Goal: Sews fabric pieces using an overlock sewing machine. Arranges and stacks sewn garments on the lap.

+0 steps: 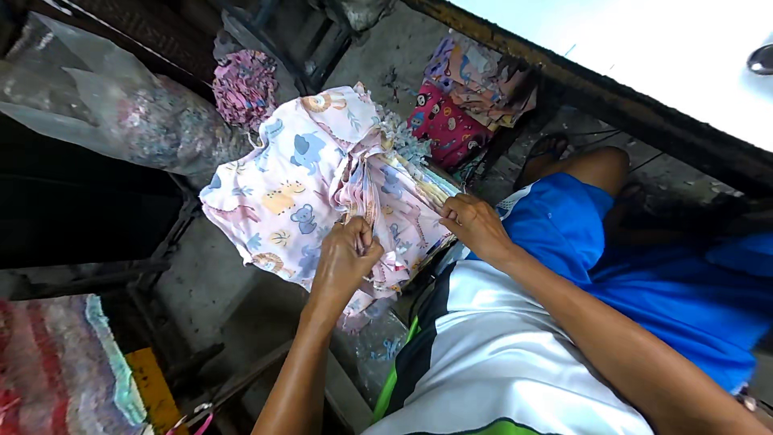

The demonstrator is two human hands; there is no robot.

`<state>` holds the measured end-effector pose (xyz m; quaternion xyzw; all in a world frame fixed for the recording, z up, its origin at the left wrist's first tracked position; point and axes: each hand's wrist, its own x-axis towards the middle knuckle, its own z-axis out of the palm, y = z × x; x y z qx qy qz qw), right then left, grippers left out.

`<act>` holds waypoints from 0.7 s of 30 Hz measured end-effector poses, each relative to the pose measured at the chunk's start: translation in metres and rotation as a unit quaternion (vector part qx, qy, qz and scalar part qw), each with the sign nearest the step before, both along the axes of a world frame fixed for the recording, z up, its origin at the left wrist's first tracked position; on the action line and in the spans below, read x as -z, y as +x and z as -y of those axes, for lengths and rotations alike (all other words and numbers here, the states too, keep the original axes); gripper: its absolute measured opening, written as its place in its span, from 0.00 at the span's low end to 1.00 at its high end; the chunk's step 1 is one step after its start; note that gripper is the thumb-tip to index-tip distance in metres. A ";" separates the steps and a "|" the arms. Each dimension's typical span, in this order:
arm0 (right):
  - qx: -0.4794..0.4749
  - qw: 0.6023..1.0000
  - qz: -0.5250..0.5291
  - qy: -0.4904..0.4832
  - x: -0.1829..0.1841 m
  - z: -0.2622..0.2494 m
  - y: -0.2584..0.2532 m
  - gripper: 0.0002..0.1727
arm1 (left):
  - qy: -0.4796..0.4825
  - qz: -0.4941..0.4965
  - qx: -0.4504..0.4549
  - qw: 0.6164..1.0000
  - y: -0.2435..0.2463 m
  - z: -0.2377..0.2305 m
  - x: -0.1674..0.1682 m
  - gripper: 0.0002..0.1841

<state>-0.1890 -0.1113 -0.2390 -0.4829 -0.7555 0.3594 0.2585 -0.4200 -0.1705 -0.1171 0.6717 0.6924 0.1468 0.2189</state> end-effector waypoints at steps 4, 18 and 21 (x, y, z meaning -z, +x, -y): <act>0.012 0.999 0.010 0.049 -0.008 0.004 0.003 0.06 | -0.035 -0.050 0.042 0.997 0.009 0.002 0.009 0.14; -0.186 0.954 -0.112 -0.205 -0.058 0.021 -0.005 0.14 | -0.064 -0.049 -0.015 0.997 0.033 -0.008 0.025 0.16; -0.147 0.972 -0.097 -0.155 -0.043 0.013 0.000 0.19 | -0.076 0.028 -0.033 0.996 0.008 -0.008 0.006 0.10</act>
